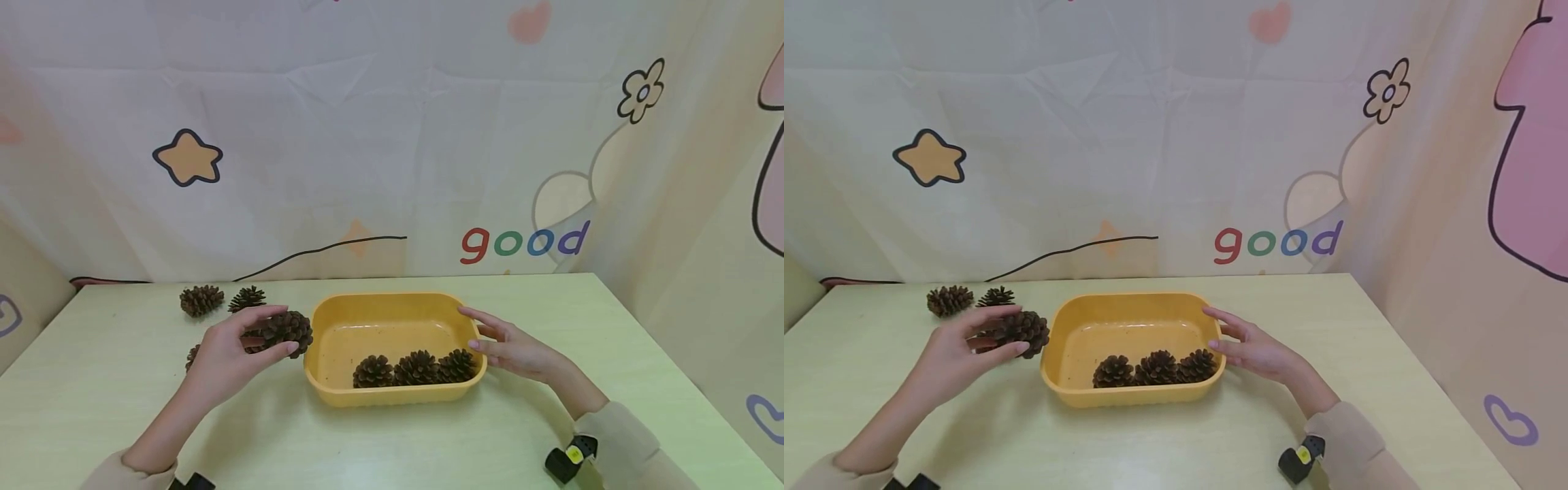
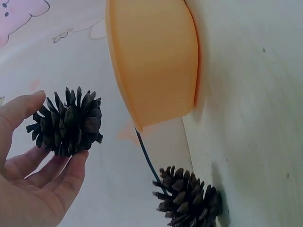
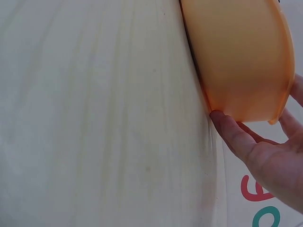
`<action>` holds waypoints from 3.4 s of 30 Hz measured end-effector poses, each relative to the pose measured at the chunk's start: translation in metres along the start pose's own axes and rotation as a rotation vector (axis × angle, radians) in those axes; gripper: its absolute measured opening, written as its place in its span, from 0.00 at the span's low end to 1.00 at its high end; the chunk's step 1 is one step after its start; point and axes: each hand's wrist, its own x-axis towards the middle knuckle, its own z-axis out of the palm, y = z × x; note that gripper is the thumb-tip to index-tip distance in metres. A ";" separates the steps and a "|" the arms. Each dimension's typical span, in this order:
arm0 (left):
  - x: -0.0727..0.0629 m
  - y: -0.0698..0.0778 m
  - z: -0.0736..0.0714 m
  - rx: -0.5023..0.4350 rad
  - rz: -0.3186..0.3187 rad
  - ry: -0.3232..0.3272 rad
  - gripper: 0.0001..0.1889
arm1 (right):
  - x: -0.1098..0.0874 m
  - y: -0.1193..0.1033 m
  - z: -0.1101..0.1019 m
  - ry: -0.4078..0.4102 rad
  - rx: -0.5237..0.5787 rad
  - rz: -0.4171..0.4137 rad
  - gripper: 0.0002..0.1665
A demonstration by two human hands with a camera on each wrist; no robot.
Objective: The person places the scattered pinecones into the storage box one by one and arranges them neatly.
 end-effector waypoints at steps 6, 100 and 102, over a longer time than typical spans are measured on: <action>0.003 0.003 0.012 -0.031 0.047 -0.006 0.26 | 0.001 0.000 0.000 0.011 -0.005 0.012 0.43; 0.036 0.012 0.054 0.175 0.082 -0.633 0.27 | 0.000 0.000 -0.001 -0.006 0.006 -0.015 0.43; 0.036 0.012 0.053 0.171 0.093 -0.638 0.27 | 0.000 0.000 -0.001 -0.005 0.001 -0.014 0.43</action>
